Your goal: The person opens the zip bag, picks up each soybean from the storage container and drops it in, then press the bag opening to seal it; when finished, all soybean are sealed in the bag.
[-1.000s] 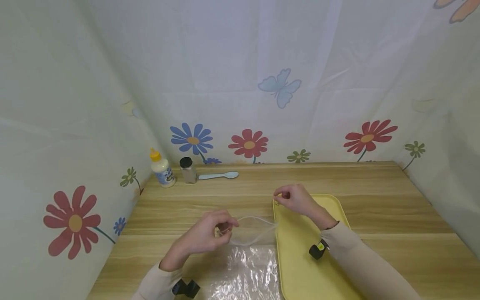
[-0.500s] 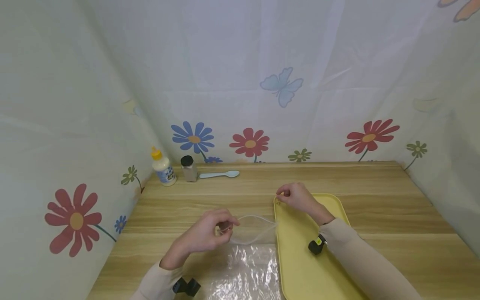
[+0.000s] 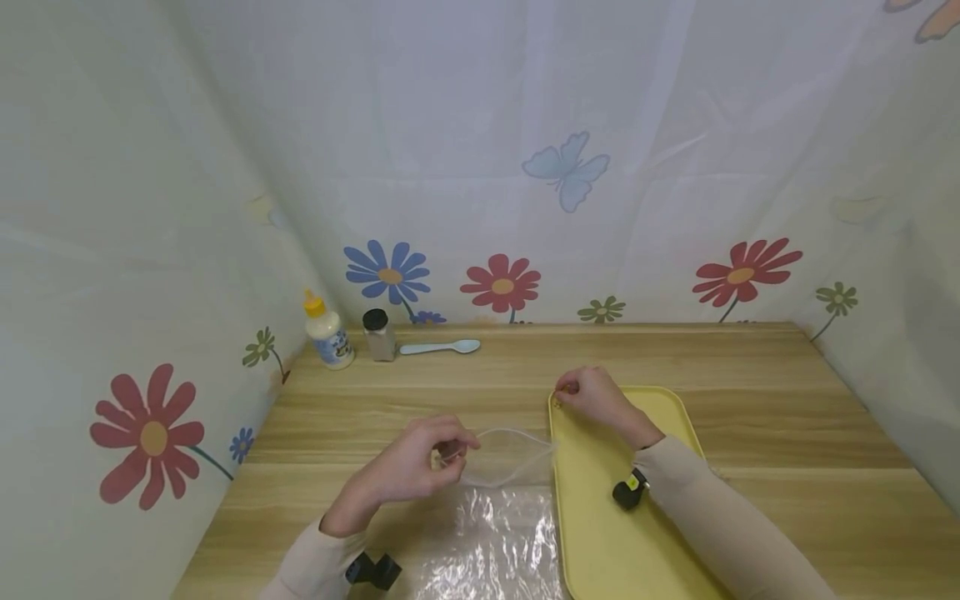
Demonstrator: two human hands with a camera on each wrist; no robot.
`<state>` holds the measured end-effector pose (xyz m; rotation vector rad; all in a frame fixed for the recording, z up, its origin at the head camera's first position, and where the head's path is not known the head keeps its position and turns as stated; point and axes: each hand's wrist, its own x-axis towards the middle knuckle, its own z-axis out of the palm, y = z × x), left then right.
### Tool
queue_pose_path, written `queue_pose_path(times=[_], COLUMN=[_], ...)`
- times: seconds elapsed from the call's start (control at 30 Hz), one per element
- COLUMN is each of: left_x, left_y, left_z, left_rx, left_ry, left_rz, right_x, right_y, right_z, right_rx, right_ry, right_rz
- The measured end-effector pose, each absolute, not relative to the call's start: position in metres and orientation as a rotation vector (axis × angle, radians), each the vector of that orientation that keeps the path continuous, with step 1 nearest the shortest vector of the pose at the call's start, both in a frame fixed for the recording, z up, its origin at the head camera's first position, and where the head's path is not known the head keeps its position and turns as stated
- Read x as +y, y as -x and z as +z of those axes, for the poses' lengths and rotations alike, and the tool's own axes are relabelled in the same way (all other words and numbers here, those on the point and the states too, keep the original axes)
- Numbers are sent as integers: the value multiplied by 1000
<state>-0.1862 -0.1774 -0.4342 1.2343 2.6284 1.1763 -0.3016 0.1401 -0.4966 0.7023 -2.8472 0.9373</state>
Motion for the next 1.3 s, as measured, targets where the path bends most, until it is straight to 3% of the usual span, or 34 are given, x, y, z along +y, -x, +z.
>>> queue_pose_path(times=[1.3], left_x=[-179], left_y=[186], left_z=[-434], left_rx=[2652], left_ry=[-1221], left_rz=[1148], right_x=[134], right_y=[307], right_z=[-498], right_rx=[-2888], right_ry=[-721], right_rz=[768])
